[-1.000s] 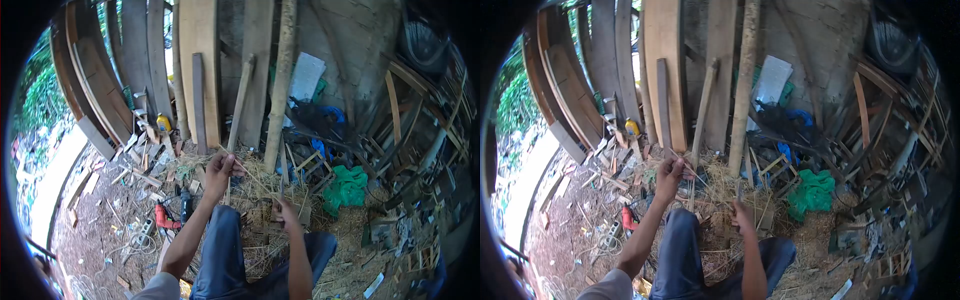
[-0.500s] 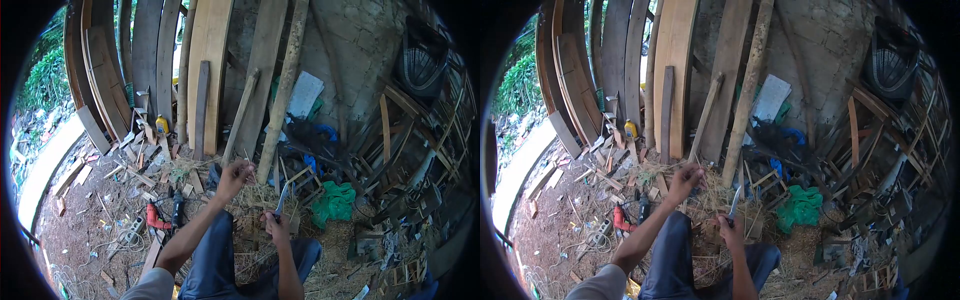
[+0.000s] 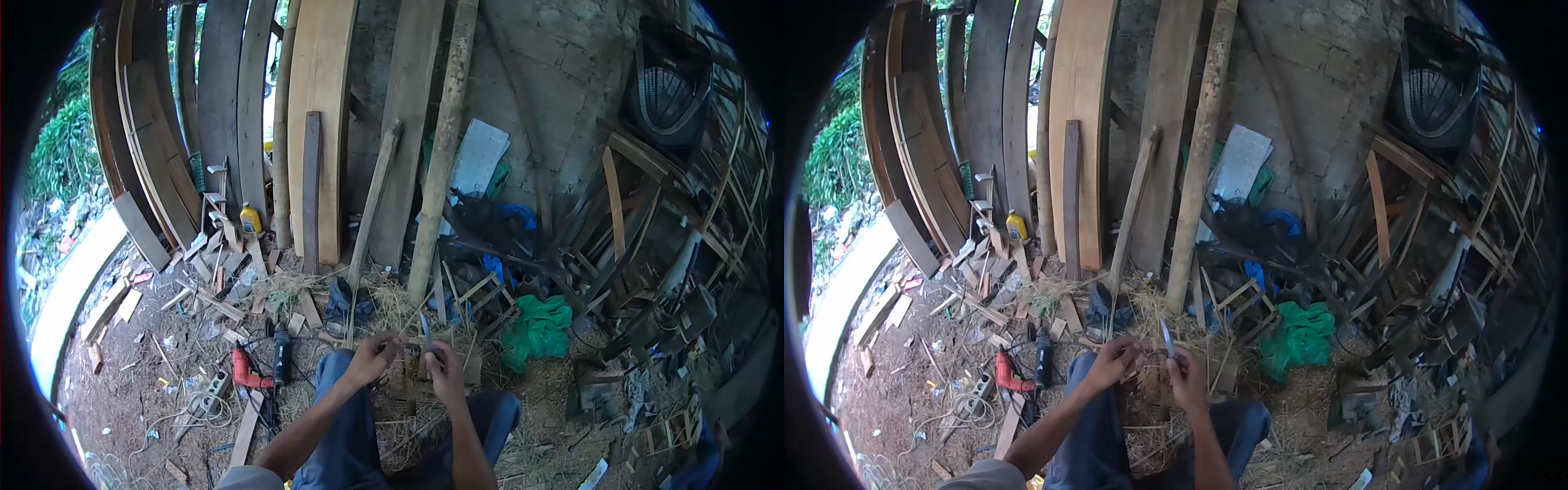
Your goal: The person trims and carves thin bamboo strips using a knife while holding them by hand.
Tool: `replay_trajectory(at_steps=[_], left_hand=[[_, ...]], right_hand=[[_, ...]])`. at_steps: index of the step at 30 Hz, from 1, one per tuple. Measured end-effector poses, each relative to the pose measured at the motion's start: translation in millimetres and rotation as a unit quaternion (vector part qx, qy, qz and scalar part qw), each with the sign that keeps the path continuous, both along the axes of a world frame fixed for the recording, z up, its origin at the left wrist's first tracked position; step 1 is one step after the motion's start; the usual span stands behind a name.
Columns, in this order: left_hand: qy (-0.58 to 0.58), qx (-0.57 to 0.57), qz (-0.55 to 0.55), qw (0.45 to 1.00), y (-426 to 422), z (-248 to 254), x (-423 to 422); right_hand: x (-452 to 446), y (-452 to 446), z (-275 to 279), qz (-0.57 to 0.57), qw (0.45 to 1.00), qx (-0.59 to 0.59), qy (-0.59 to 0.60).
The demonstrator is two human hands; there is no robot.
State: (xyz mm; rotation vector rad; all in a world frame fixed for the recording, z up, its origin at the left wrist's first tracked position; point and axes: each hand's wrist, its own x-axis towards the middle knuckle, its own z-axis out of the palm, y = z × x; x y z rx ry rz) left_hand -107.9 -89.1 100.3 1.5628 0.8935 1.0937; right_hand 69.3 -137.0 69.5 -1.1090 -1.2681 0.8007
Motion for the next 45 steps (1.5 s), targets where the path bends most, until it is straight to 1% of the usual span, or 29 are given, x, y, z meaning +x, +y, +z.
replay_trajectory(at_steps=[1,3,4,6,7,9,10,14,16,18,19,21,22,23,24,25,27,28,30,32,33,34,35,36,37,39,41,43,45], left_hand=[[0.002,0.003,-0.004,1.000,-1,-5,-1],[0.046,0.015,-0.016,0.999,-4,-13,-6],[0.049,0.016,-0.021,0.998,-8,-16,-5],[0.077,0.094,-0.019,0.992,-20,-19,-4],[0.082,0.091,-0.024,0.992,-27,-10,-5],[0.118,0.097,-0.029,0.988,-40,8,-8],[0.124,0.094,-0.033,0.987,-41,3,-11],[0.127,0.105,-0.041,0.985,-47,-7,-14],[0.135,0.117,-0.041,0.983,-48,-1,-12],[0.147,0.171,-0.030,0.974,-51,0,-11],[0.148,0.168,-0.032,0.974,-52,-3,-13],[0.202,0.190,-0.003,0.961,-54,-7,-18],[0.204,0.188,-0.005,0.961,-59,-5,-23],[0.183,0.145,0.003,0.972,-69,5,-28],[0.163,0.103,0.012,0.981,-73,10,-33],[0.165,0.103,0.014,0.981,-72,9,-39],[0.233,0.055,0.033,0.970,-67,4,-46],[0.230,0.055,0.038,0.971,-63,0,-46],[0.192,-0.001,0.007,0.981,-59,-8,-37],[0.193,0.010,-0.006,0.981,-58,-6,-23],[0.195,0.024,-0.013,0.980,-58,-5,-18],[0.198,0.024,-0.017,0.980,-56,-10,-14],[0.218,0.129,0.012,0.967,-53,-18,-11],[0.236,0.232,0.042,0.943,-52,-16,-10],[0.237,0.232,0.041,0.942,-53,-12,-11],[0.295,0.230,0.041,0.927,-61,-2,-15],[0.272,0.248,0.039,0.929,-64,-9,-20],[0.252,0.270,0.036,0.929,-65,-17,-27],[0.208,0.207,0.021,0.956,-62,-23,-28]], right_hand=[[2,0,-2,-0.004,1.000,0.003,0.002],[1,-1,2,0.117,0.986,-0.035,0.109],[0,-4,8,0.112,0.987,-0.033,0.113],[-4,-11,20,0.122,0.985,-0.086,0.089],[-2,-10,18,0.118,0.984,-0.089,0.095],[9,-7,10,0.157,0.961,-0.165,0.157],[11,-10,21,0.129,0.948,-0.212,0.197],[12,-8,18,0.176,0.950,-0.209,0.152],[4,-13,27,0.192,0.951,-0.225,0.091],[7,-10,25,0.197,0.946,-0.230,0.112],[10,-9,23,0.200,0.942,-0.233,0.133],[27,-3,13,0.066,0.973,-0.222,0.004],[47,5,2,0.007,0.975,-0.214,0.056],[71,9,-5,-0.053,0.972,-0.203,0.108],[92,6,0,-0.078,0.965,-0.196,0.154],[103,6,2,-0.101,0.957,-0.187,0.198],[92,5,3,-0.081,0.961,-0.150,0.218],[88,2,6,-0.068,0.962,-0.115,0.237],[52,-3,8,-0.015,0.967,-0.156,0.200],[18,-14,26,0.052,0.965,-0.216,0.136],[10,-14,22,0.047,0.965,-0.217,0.139],[4,-12,17,0.104,0.966,-0.208,0.115],[0,-10,14,0.163,0.962,-0.198,0.090],[-1,-9,17,0.193,0.945,-0.223,0.142],[0,-7,18,0.193,0.945,-0.223,0.144],[10,-4,20,0.160,0.922,-0.294,0.196],[37,3,12,0.160,0.921,-0.285,0.211],[36,1,21,0.159,0.922,-0.270,0.229],[26,-10,32,0.157,0.937,-0.297,0.099]])
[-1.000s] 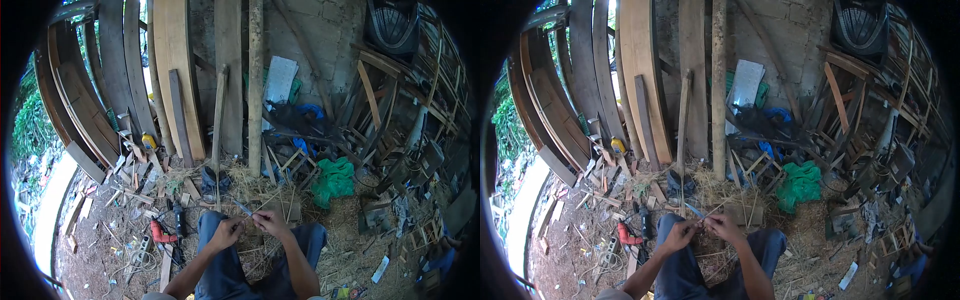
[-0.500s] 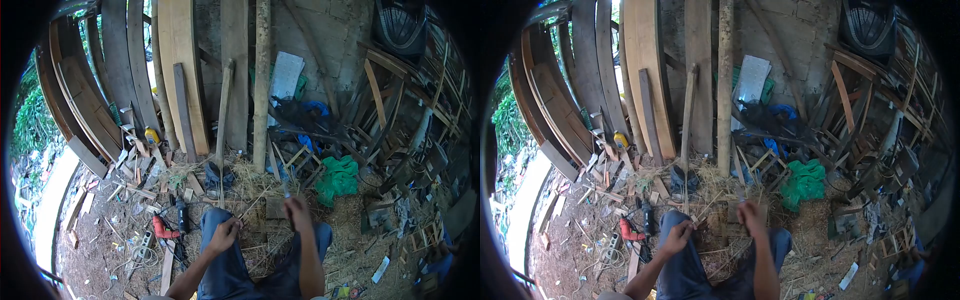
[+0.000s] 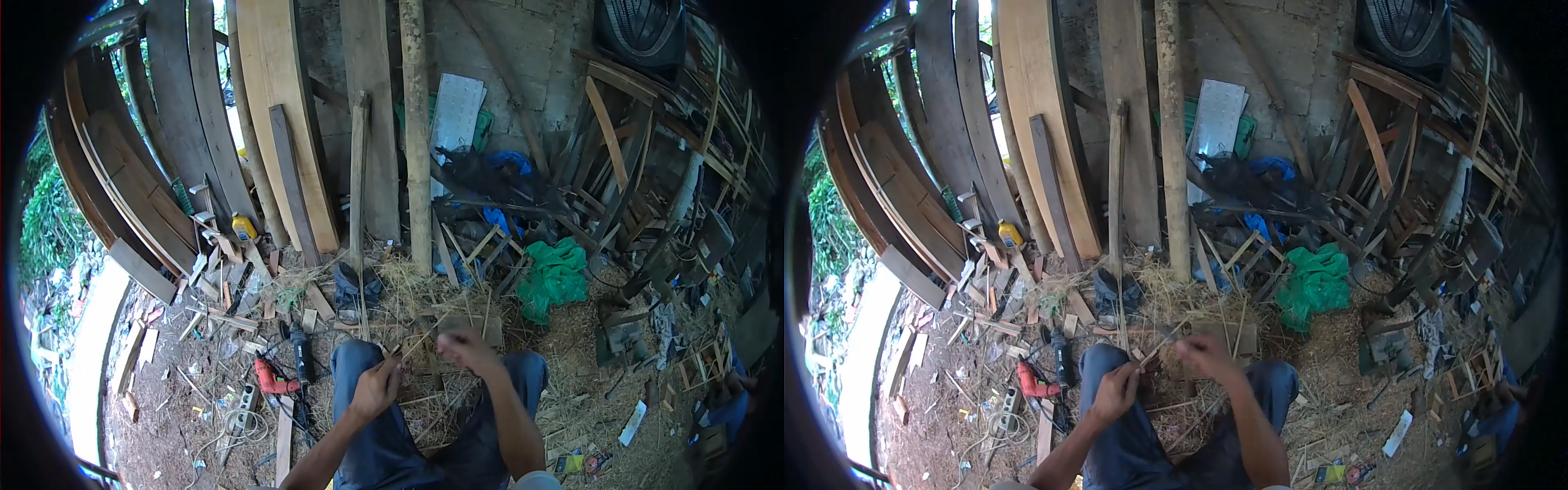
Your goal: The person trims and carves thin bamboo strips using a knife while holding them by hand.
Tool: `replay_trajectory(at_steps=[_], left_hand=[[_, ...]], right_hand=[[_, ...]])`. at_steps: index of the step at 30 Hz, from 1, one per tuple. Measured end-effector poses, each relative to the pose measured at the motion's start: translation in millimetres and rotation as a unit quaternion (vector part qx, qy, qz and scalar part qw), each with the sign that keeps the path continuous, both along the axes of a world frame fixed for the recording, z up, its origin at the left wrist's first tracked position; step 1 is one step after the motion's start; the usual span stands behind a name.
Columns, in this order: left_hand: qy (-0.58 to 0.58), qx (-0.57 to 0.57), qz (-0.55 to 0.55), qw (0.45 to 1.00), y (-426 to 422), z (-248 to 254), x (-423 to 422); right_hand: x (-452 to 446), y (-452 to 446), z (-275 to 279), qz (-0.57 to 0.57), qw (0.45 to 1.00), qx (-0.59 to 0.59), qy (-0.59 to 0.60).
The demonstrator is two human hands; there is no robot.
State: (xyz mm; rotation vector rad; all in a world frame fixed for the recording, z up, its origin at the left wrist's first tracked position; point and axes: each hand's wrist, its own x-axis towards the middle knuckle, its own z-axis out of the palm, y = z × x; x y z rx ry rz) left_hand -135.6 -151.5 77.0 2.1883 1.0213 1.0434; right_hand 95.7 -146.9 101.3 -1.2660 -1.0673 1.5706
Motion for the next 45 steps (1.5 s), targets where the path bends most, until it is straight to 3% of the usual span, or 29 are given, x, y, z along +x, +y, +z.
replay_trajectory(at_steps=[4,7,9,15,19,21,25,31,33,37,39,42,45], left_hand=[[-0.020,-0.118,0.003,0.993,-4,14,11],[-0.026,-0.020,-0.014,0.999,1,9,13],[0.083,0.019,-0.012,0.996,4,8,13],[0.085,0.002,-0.026,0.996,1,4,19],[0.068,0.003,-0.019,0.997,2,8,25],[0.060,0.013,-0.006,0.998,4,8,26],[0.062,0.022,0.002,0.998,1,14,30],[0.067,0.011,0.013,0.998,-1,22,30],[0.079,-0.032,0.008,0.996,-7,21,19],[0.070,-0.030,0.003,0.997,-12,16,15],[0.047,-0.027,0.016,0.998,-14,20,12],[-0.018,-0.122,0.005,0.992,-7,7,12],[-0.064,-0.168,-0.015,0.984,-5,17,21]], right_hand=[[-17,0,-23,0.090,0.993,0.015,0.069],[-9,2,-16,0.128,0.990,0.029,0.044],[-21,-5,-9,0.082,0.989,0.063,-0.102],[-16,-1,-15,0.088,0.996,0.021,-0.025],[-7,2,-12,0.107,0.992,0.038,-0.054],[-9,3,-16,0.055,0.996,0.063,0.014],[-8,3,-18,0.019,0.997,0.065,0.022],[14,8,-22,0.001,0.990,0.080,-0.117],[40,9,-12,-0.134,0.984,0.074,-0.088],[57,13,-25,-0.171,0.983,0.073,0.001],[63,11,-23,-0.189,0.974,0.068,0.103],[41,3,-20,-0.193,0.979,0.048,0.035],[-9,-4,-14,-0.005,0.994,0.077,-0.079]])
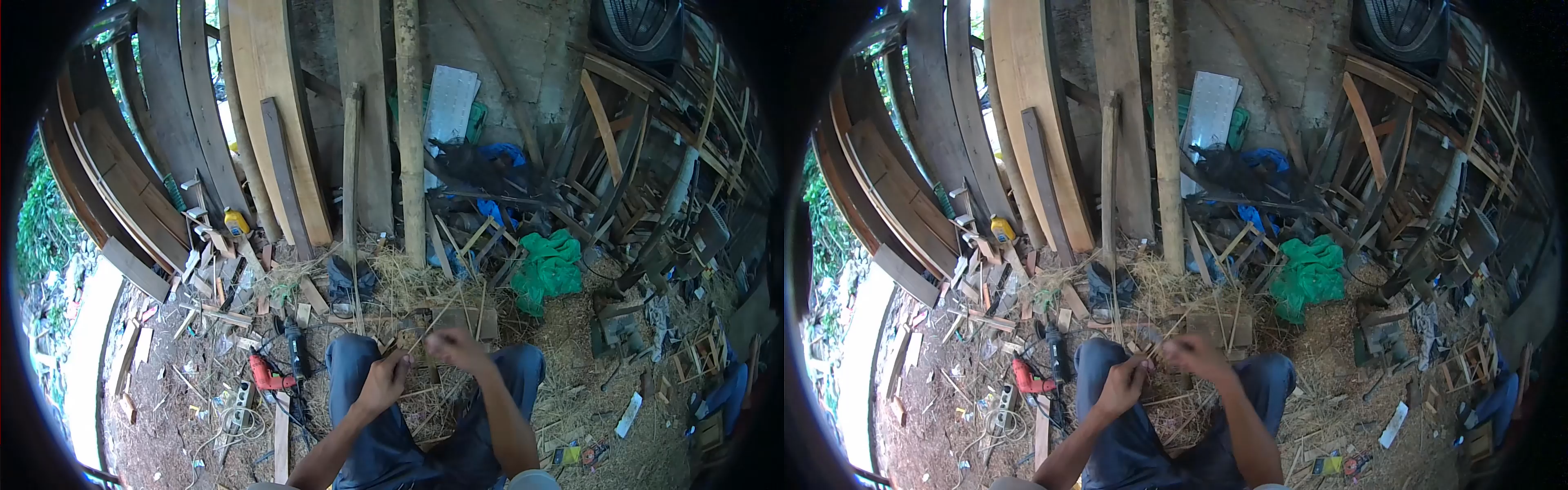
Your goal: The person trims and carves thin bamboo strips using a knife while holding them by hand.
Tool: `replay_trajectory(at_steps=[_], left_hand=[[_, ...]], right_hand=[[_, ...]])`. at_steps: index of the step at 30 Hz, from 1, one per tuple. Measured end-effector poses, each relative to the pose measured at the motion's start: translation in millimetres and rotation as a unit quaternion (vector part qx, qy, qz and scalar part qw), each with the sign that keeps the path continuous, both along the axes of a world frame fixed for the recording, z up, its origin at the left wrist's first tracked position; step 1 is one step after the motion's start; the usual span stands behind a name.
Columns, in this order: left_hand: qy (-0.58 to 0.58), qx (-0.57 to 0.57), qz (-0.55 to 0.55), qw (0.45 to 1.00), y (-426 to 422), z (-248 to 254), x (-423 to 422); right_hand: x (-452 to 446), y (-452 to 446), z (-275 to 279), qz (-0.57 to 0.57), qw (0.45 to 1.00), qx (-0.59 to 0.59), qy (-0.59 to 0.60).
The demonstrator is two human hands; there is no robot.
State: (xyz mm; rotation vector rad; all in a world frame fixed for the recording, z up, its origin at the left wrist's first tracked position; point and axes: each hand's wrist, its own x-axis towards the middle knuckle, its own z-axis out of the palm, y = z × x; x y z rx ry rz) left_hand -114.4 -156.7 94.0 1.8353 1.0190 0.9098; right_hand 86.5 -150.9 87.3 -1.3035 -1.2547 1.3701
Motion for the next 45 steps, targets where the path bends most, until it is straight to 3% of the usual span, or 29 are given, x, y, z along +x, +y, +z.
replay_trajectory(at_steps=[4,10,12,16,18,22,24,25,27,31,34,39,42,43,45], left_hand=[[0.010,0.012,0.002,1.000,-5,-1,-1],[-0.001,0.038,-0.018,0.999,-4,-7,-7],[0.005,0.033,-0.022,0.999,-3,-10,-6],[0.000,0.027,-0.040,0.999,-1,-5,0],[-0.014,-0.009,-0.032,0.999,-4,5,-2],[0.005,-0.003,-0.048,0.999,-7,2,-12],[-0.032,-0.026,-0.038,0.998,-4,-6,-8],[-0.036,-0.025,-0.040,0.998,-3,-5,-4],[-0.020,-0.091,-0.062,0.994,-1,-2,0],[-0.054,-0.127,-0.088,0.987,2,-5,-1],[-0.057,-0.070,-0.092,0.992,4,-4,4],[-0.073,-0.091,-0.075,0.990,-2,5,0],[-0.036,-0.048,-0.064,0.996,-3,-5,-3],[-0.039,-0.046,-0.064,0.996,-2,-4,-1],[-0.019,-0.014,-0.054,0.998,-1,-3,4]], right_hand=[[-11,1,9,0.091,0.992,0.004,0.092],[23,16,-17,0.039,0.994,-0.049,0.093],[16,11,-15,0.062,0.998,-0.026,0.019],[-4,4,-12,0.143,0.990,-0.012,0.017],[10,10,-24,0.025,0.999,-0.007,0.046],[52,20,-9,-0.037,0.993,-0.009,0.115],[22,8,16,-0.114,0.991,-0.067,-0.011],[14,7,10,-0.116,0.991,-0.066,-0.014],[2,2,-8,0.144,0.989,-0.022,0.019],[15,9,-9,0.167,0.983,-0.014,0.073],[17,8,-5,0.129,0.987,-0.045,0.082],[53,22,-24,-0.022,0.995,0.059,0.076],[60,18,-15,-0.030,0.992,0.014,0.121],[49,14,-13,-0.029,0.992,0.016,0.118],[13,2,-15,0.024,0.998,0.040,-0.041]])
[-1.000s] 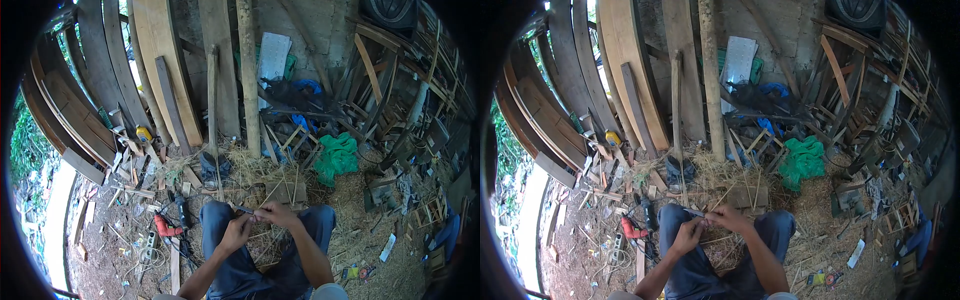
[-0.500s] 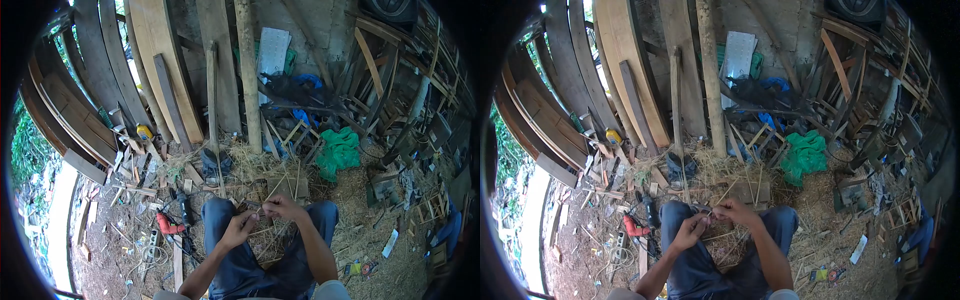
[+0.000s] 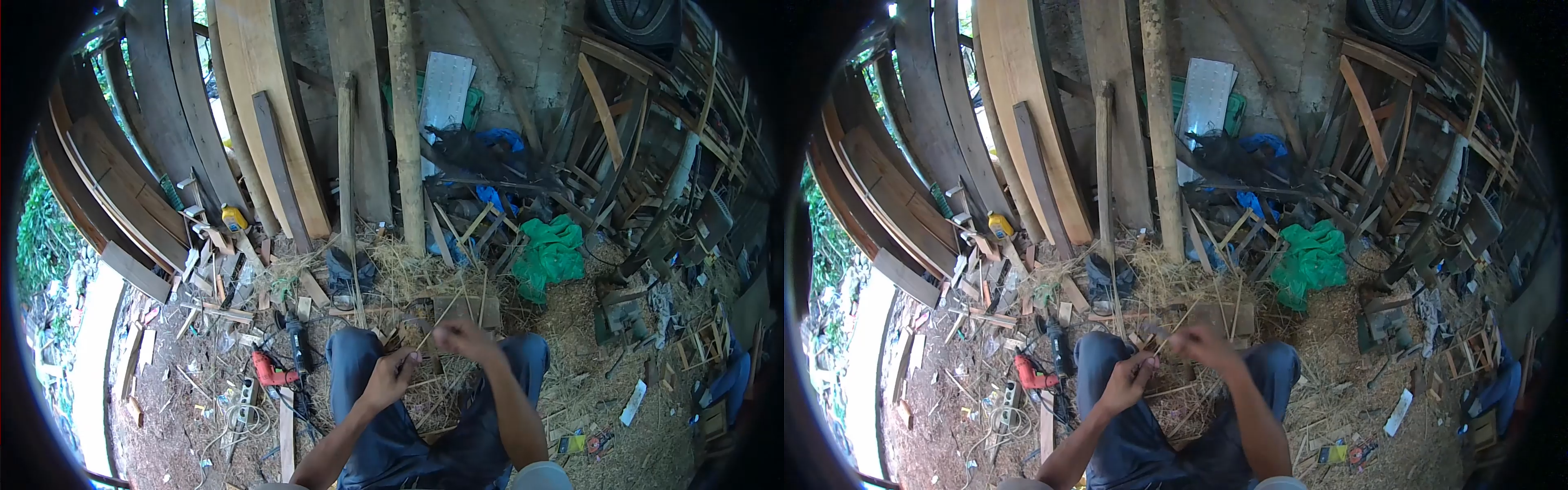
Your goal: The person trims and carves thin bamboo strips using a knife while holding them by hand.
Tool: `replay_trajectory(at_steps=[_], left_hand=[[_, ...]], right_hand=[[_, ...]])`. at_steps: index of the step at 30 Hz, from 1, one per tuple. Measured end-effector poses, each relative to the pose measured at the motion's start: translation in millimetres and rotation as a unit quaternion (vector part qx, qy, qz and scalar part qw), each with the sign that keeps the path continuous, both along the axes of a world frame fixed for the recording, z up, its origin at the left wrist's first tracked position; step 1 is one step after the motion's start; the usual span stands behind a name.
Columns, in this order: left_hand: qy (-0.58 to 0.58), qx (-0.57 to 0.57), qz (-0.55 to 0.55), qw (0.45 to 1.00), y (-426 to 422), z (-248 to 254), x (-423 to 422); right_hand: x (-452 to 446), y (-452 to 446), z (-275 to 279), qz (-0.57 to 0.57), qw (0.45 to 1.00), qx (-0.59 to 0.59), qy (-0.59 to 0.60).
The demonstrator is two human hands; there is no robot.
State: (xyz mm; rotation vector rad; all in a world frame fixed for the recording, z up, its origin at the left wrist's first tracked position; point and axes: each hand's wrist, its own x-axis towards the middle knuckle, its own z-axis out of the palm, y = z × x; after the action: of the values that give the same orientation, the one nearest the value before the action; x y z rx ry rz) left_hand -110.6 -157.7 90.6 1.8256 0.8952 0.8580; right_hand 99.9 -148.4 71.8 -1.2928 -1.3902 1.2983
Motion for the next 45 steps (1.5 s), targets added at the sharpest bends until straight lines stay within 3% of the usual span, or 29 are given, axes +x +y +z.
replay_trajectory(at_steps=[4,6,7,9,10,12,13,15,18,19,21,24,26,28,31,38,39,41,43,45], left_hand=[[0.028,0.035,0.012,0.999,-4,11,-4],[0.046,0.037,0.026,0.998,-3,16,-9],[0.046,0.038,0.026,0.998,-4,17,-10],[0.025,0.045,0.025,0.998,-6,17,-11],[0.022,0.047,0.027,0.998,-5,13,-11],[0.039,0.052,0.028,0.998,1,1,-6],[0.038,0.052,0.026,0.998,4,-1,-3],[0.061,0.145,0.033,0.987,2,-4,-3],[0.110,0.167,0.041,0.979,5,2,-2],[0.109,0.173,0.038,0.978,6,4,-2],[0.070,0.124,0.041,0.989,0,4,-5],[0.049,0.154,0.014,0.987,-12,2,-14],[0.050,0.138,0.021,0.989,-11,3,-17],[0.046,0.060,0.063,0.995,-6,0,-16],[0.040,0.063,0.047,0.996,-9,-7,-12],[0.043,0.123,0.037,0.991,-12,-11,-5],[0.064,0.109,0.033,0.991,-13,-8,-7],[0.085,0.095,0.035,0.991,-15,1,-10],[0.084,-0.001,0.046,0.995,-17,10,-12],[0.063,-0.009,0.049,0.997,-14,-1,-14]], right_hand=[[0,5,0,0.086,0.987,-0.097,0.096],[23,17,-8,-0.057,0.992,-0.093,0.070],[32,18,-5,-0.058,0.992,-0.091,0.070],[44,20,0,0.013,0.978,-0.048,0.202],[29,14,7,0.014,0.979,-0.047,0.199],[-10,-1,13,0.008,0.999,-0.032,0.023],[-7,1,12,0.007,0.999,-0.032,0.022],[-7,5,6,0.142,0.974,-0.099,0.147],[3,12,-5,0.156,0.966,-0.089,0.185],[0,10,-5,0.031,0.989,-0.082,0.116],[25,28,-27,-0.162,0.977,0.012,0.137],[59,37,-25,-0.164,0.976,0.026,0.142],[56,28,-8,-0.186,0.953,0.033,0.238],[38,16,1,-0.195,0.948,0.032,0.250],[26,3,6,-0.155,0.930,0.014,0.332],[15,7,13,-0.243,0.936,0.106,0.231],[17,8,13,-0.241,0.936,0.106,0.232],[27,12,13,-0.336,0.877,0.122,0.320],[40,11,9,-0.331,0.892,0.117,0.286],[40,10,6,-0.316,0.919,0.087,0.220]])
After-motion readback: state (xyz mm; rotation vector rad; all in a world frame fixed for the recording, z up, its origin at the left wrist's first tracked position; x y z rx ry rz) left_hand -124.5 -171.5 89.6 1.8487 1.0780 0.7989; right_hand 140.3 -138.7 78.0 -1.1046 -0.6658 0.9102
